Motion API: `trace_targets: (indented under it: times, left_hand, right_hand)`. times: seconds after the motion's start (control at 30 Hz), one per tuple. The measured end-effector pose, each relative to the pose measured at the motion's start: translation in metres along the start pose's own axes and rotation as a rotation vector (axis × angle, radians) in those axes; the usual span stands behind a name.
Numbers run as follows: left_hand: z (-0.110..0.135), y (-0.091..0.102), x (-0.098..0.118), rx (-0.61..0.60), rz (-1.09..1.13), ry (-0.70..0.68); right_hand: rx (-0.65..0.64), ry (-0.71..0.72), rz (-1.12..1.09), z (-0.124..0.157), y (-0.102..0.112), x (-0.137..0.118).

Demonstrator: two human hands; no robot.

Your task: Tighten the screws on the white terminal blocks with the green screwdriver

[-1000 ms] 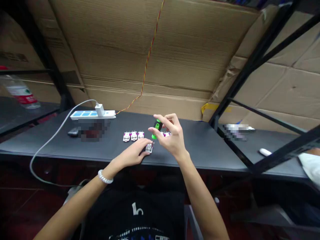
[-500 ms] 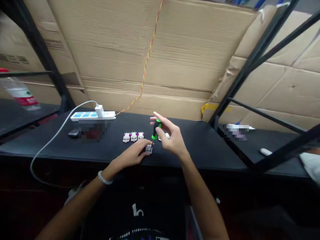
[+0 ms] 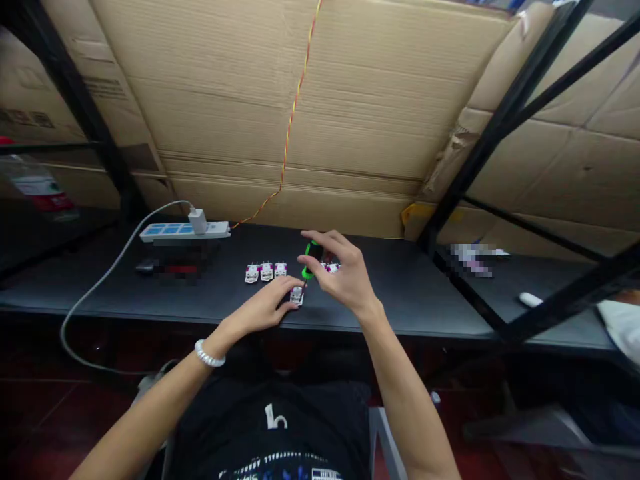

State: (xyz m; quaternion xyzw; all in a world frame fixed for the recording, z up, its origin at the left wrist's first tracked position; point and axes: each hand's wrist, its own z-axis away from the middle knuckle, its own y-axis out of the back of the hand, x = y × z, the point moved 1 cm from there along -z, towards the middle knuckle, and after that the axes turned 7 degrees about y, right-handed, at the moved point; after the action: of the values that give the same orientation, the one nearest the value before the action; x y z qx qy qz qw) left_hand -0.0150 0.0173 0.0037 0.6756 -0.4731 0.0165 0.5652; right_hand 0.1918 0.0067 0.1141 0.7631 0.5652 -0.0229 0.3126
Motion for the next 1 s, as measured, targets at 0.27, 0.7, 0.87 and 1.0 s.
trace_targets:
  times: [0.27, 0.7, 0.87, 1.0]
  left_hand:
    - [-0.001, -0.001, -0.004, -0.001, -0.001, 0.008]
    - [-0.03, 0.009, 0.025, -0.151, -0.525, 0.065]
    - [-0.06, 0.011, 0.025, -0.159, -0.619, 0.125]
    - [-0.076, 0.015, 0.013, -0.157, -0.646, 0.168]
  right_hand:
    - [0.065, 0.03, 0.26, -0.006, -0.007, -0.008]
    - [0.431, -0.213, 0.266, 0.066, 0.048, 0.022]
    - [0.398, -0.237, 0.296, 0.119, 0.054, 0.034]
    - [0.307, -0.223, 0.207, 0.147, 0.039, 0.029]
